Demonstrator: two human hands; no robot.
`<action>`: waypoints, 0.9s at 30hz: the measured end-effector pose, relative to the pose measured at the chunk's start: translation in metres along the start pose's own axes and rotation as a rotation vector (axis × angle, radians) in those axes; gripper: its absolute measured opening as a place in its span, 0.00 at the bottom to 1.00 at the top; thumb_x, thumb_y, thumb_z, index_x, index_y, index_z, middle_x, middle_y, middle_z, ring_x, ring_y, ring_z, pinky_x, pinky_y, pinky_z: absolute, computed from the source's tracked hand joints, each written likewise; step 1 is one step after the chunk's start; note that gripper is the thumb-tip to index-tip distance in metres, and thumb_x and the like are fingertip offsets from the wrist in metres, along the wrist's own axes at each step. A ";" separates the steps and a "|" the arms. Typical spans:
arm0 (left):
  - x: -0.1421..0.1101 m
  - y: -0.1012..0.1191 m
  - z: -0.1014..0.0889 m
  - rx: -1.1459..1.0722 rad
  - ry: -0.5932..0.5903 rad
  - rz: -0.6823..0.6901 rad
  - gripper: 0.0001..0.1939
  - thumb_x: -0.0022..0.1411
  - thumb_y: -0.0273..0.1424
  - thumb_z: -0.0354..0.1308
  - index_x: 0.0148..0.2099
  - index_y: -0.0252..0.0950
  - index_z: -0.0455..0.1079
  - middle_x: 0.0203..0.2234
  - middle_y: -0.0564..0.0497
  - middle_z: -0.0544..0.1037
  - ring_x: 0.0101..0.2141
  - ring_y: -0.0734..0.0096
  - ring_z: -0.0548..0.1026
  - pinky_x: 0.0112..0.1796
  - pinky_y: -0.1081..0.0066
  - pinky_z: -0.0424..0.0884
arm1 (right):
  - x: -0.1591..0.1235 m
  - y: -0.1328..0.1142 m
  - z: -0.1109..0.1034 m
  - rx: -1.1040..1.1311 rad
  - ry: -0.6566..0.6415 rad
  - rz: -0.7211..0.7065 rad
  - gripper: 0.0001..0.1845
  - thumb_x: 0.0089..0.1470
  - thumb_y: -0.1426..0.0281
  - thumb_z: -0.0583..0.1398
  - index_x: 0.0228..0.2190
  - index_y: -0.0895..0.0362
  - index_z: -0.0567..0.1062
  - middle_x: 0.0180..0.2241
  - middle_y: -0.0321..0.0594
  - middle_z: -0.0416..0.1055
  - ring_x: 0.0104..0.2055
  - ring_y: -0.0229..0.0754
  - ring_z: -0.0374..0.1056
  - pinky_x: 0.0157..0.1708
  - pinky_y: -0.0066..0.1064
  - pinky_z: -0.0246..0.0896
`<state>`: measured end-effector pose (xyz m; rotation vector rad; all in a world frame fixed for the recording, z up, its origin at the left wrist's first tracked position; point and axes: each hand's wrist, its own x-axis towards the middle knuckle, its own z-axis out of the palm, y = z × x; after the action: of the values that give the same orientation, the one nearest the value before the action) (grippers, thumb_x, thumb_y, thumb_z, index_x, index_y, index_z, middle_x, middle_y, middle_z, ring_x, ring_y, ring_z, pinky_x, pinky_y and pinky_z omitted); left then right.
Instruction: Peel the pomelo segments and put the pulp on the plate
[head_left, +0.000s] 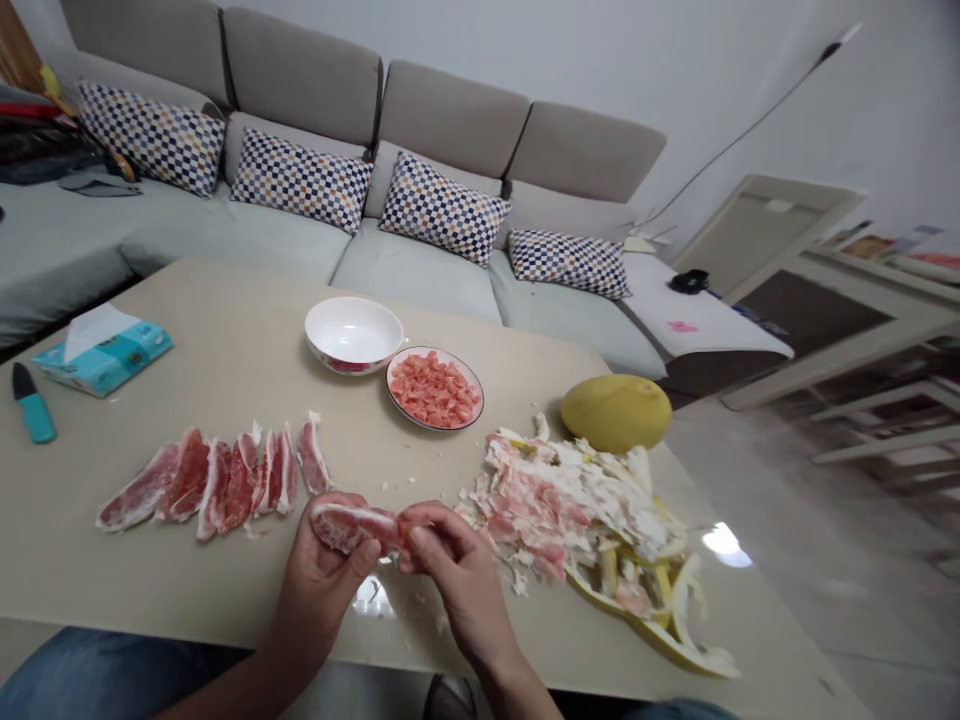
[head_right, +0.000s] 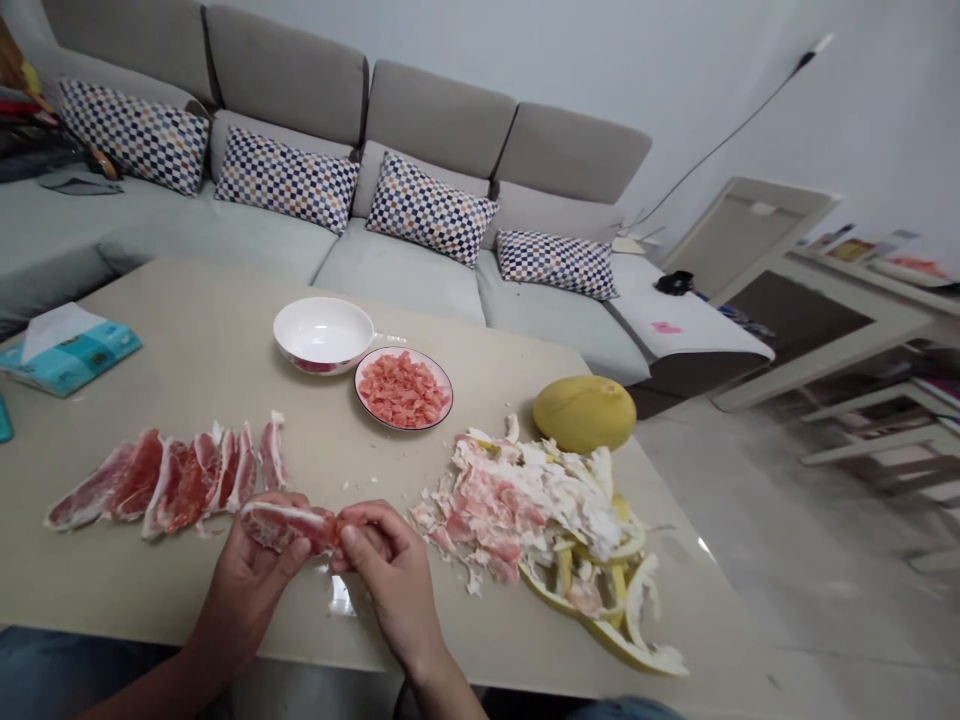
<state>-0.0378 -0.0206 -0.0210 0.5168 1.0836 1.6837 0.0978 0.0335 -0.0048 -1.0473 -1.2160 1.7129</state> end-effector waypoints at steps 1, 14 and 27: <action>-0.001 0.001 0.000 0.016 -0.012 0.014 0.19 0.51 0.29 0.69 0.43 0.40 0.66 0.39 0.51 0.75 0.42 0.63 0.76 0.44 0.67 0.72 | -0.001 -0.003 0.000 -0.016 -0.023 -0.008 0.12 0.46 0.61 0.69 0.34 0.52 0.79 0.28 0.35 0.73 0.26 0.37 0.69 0.29 0.28 0.69; 0.001 0.005 0.000 0.042 -0.124 0.077 0.13 0.52 0.27 0.67 0.39 0.39 0.68 0.36 0.50 0.74 0.40 0.62 0.76 0.43 0.66 0.72 | 0.000 -0.015 -0.004 -0.047 -0.033 0.012 0.10 0.47 0.62 0.69 0.30 0.55 0.82 0.28 0.35 0.72 0.22 0.32 0.69 0.24 0.23 0.67; 0.008 -0.003 -0.008 -0.002 -0.162 0.062 0.14 0.56 0.28 0.65 0.44 0.40 0.66 0.39 0.52 0.74 0.42 0.65 0.78 0.43 0.68 0.74 | 0.006 -0.008 -0.008 0.281 -0.052 0.251 0.16 0.40 0.62 0.73 0.29 0.60 0.80 0.23 0.37 0.77 0.24 0.31 0.70 0.25 0.18 0.65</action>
<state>-0.0449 -0.0166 -0.0288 0.6796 0.9564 1.6659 0.1042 0.0436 0.0003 -1.0202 -0.8682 2.0461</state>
